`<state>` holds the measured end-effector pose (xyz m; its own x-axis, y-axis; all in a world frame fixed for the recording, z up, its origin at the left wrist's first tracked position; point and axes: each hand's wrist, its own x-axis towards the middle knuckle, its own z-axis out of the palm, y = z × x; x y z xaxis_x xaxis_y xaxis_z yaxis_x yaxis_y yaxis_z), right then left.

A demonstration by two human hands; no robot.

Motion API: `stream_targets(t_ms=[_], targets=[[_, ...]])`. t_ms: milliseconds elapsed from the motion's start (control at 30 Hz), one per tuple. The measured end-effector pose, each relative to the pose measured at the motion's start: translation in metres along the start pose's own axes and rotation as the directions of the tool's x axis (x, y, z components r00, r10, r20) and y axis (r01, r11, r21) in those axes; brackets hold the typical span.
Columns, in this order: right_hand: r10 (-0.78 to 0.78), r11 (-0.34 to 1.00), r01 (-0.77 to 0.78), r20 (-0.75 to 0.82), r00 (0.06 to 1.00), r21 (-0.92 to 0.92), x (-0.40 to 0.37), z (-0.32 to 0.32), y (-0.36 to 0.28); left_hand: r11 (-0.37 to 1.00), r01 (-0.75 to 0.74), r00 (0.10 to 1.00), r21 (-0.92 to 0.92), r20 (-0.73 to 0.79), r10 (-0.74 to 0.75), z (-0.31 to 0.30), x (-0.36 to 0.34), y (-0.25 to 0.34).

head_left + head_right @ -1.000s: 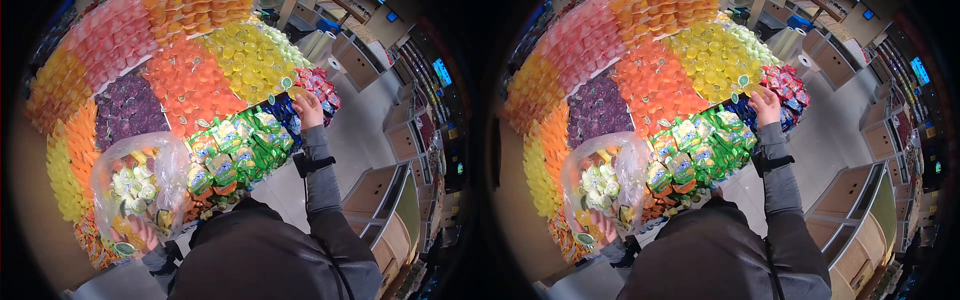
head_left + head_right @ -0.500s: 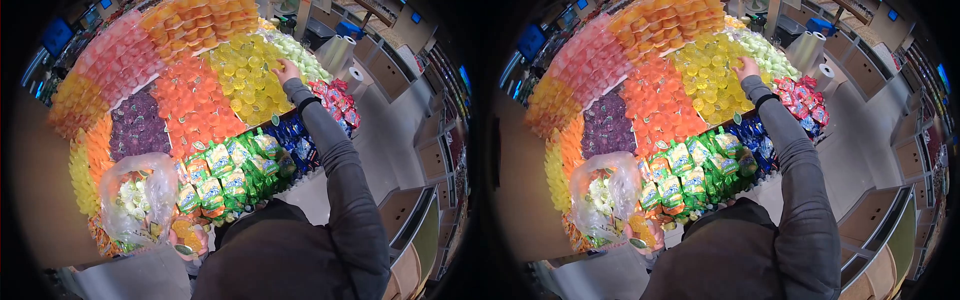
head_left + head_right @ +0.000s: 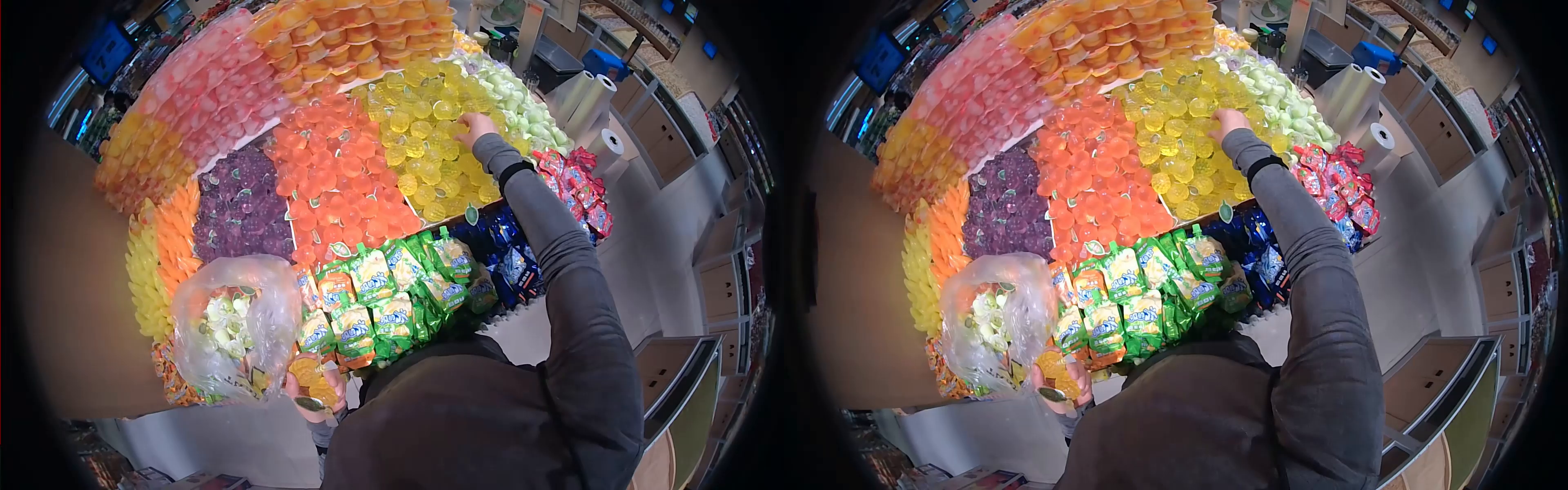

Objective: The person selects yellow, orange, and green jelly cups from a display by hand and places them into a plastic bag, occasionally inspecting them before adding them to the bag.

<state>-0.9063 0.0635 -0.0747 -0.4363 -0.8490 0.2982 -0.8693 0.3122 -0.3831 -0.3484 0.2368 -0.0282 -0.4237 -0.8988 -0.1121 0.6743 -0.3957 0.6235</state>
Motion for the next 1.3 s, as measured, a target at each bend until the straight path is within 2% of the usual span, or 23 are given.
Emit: stream_targets(t_ms=[67, 167, 267, 367, 467, 567, 667, 700, 767, 833, 933, 1000, 1100, 1133, 1300], targets=[[-0.039, 0.999, 0.039, 0.007, 0.999, -0.002, 0.001, 0.002, 0.002, 1.0, -0.004, 1.0, -0.004, -0.004, 0.004, 0.0, 0.008, -0.004], [-0.088, 0.996, 0.089, -0.069, 0.994, 0.01, -0.003, 0.01, -0.001, 1.0, -0.008, 0.996, -0.009, -0.09, 0.007, 0.009, 0.023, -0.014], [-0.079, 0.995, 0.087, -0.121, 0.989, 0.058, -0.011, 0.009, -0.002, 0.999, 0.045, 0.997, 0.007, -0.062, -0.044, 0.007, 0.034, -0.022], [-0.086, 0.984, 0.094, -0.058, 0.995, 0.153, -0.012, 0.001, 0.004, 0.989, 0.124, 0.992, 0.076, -0.012, -0.123, 0.013, 0.04, -0.018], [-0.097, 0.973, 0.112, -0.083, 0.992, 0.201, -0.013, 0.012, 0.013, 0.982, 0.148, 0.988, 0.114, 0.025, -0.151, 0.003, 0.048, -0.02], [-0.09, 0.987, 0.109, -0.159, 0.983, 0.119, -0.007, 0.017, 0.01, 0.971, 0.161, 0.982, 0.174, 0.071, -0.176, 0.009, 0.06, -0.025], [0.122, 0.935, -0.057, -0.168, 0.978, 0.35, -0.001, -0.014, 0.007, 0.968, 0.153, 0.964, 0.199, 0.187, -0.191, 0.01, 0.066, -0.022], [0.169, 0.908, -0.058, -0.235, 0.957, 0.415, 0.003, -0.029, 0.003, 0.967, 0.15, 0.954, 0.207, 0.225, -0.196, 0.01, 0.066, -0.021], [0.275, 0.843, -0.052, -0.347, 0.897, 0.535, 0.014, -0.056, 0.002, 0.97, 0.137, 0.98, 0.198, 0.115, -0.162, 0.007, 0.062, -0.02], [0.233, 0.887, -0.057, -0.337, 0.912, 0.459, 0.026, -0.06, 0.009, 0.977, 0.101, 0.995, 0.186, -0.011, -0.101, 0.007, 0.06, -0.022], [0.136, 0.957, -0.061, -0.253, 0.958, 0.284, 0.033, -0.052, 0.012, 0.97, 0.085, 0.994, 0.229, 0.049, -0.099, -0.001, 0.06, -0.02], [0.086, 0.986, -0.055, -0.193, 0.977, 0.157, 0.031, -0.039, 0.011, 0.977, 0.114, 0.993, 0.181, 0.01, -0.118, -0.002, 0.058, -0.019], [0.154, 0.978, -0.138, -0.091, 0.984, 0.158, 0.026, -0.018, 0.007, 0.972, 0.111, 0.994, 0.209, -0.039, -0.105, 0.002, 0.058, -0.017], [0.161, 0.975, -0.137, -0.132, 0.978, 0.172, 0.024, -0.011, 0.006, 0.966, 0.103, 0.994, 0.236, -0.055, -0.092, 0.003, 0.059, -0.016], [0.098, 0.992, -0.09, -0.096, 0.991, 0.085, 0.034, -0.01, 0.01, 0.961, 0.097, 0.995, 0.258, -0.055, -0.086, 0.001, 0.061, -0.018]])
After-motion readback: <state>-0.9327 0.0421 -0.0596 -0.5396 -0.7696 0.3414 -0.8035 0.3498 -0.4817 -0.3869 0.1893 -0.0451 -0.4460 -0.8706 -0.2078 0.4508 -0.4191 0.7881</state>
